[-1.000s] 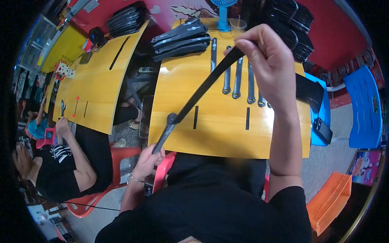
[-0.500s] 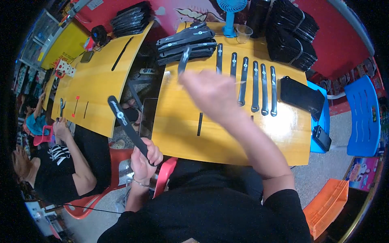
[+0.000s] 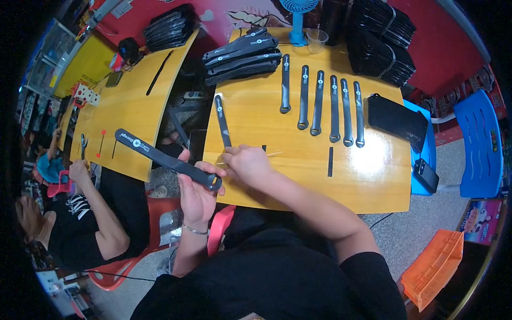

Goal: Assembling plastic clips onto hook-and-loop straps.

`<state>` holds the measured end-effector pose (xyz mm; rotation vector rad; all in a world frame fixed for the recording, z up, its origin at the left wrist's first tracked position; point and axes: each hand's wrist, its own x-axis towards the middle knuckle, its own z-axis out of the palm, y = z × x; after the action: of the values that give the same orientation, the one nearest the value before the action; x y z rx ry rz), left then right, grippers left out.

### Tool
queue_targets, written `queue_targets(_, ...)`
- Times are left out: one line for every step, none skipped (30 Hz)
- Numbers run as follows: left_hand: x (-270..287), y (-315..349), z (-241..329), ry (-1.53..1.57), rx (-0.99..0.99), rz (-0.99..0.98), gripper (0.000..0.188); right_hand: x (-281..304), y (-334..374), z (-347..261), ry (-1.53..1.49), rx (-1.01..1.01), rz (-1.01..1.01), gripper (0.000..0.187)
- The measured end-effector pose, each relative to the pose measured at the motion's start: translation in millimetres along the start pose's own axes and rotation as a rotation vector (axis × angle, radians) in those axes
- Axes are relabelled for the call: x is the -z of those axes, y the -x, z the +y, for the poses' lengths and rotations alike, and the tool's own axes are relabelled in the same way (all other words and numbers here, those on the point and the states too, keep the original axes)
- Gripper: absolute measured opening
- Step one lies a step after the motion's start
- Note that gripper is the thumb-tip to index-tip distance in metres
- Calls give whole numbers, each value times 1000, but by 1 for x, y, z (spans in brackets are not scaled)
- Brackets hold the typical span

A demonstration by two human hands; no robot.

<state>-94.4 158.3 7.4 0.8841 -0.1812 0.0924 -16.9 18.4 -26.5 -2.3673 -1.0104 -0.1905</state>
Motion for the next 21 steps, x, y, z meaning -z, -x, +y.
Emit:
queue_targets(0,0,-1,21,2,-6,47,4,3,2,-85,0,63,21)
queue_targets(-1,0,-3,42,6,-12,46,10,6,3,-86,-2,63,21)
queue_targets(-2,0,-4,43,9,-12,46,17,9,6,-121,-98,74,23)
queue_targets(-5,0,-7,57,45,-8,46,27,14,7,-157,-197,86,28)
queue_targets(-6,1,-9,69,78,1,45,37,17,5,-181,-209,175,26)
queue_targets(-9,0,-10,67,81,4,45,52,22,1,-185,-212,173,26)
queue_targets(-14,-1,-9,22,143,41,47,68,28,-7,-366,-318,174,29)
queue_targets(-17,-1,-10,-23,204,78,49,82,34,-13,-549,-423,173,31)
queue_targets(-18,-1,-12,49,203,57,41,90,42,-18,-554,-424,167,31)
queue_targets(-22,-3,-16,52,207,58,41,99,51,-22,-503,-398,166,32)
queue_targets(-28,-5,-19,54,203,73,39,104,59,-25,-453,-372,166,34)
queue_targets(-33,-7,-22,55,199,89,36,105,64,-28,-453,-375,164,34)
queue_targets(-38,-9,-25,81,202,88,33,106,71,-30,-417,-382,145,36)
queue_targets(-41,-10,-28,81,208,86,33,107,76,-33,-381,-389,125,37)
queue_targets(-44,-11,-30,86,197,80,32,104,80,-34,-383,-394,127,37)
queue_targets(-48,-12,-33,92,187,73,32,101,84,-35,-349,-394,137,39)
queue_targets(-52,-13,-34,88,187,76,31,99,87,-36,-316,-392,147,40)
queue_targets(-55,-13,-36,88,192,74,31,99,90,-39,-316,-397,150,40)
queue_targets(-57,-13,-38,73,157,52,31,99,91,-41,-325,-404,175,42)
queue_targets(-58,-13,-39,58,122,30,31,99,91,-42,-333,-410,199,44)
queue_targets(-59,-13,-40,56,125,27,31,99,92,-43,-335,-412,203,44)
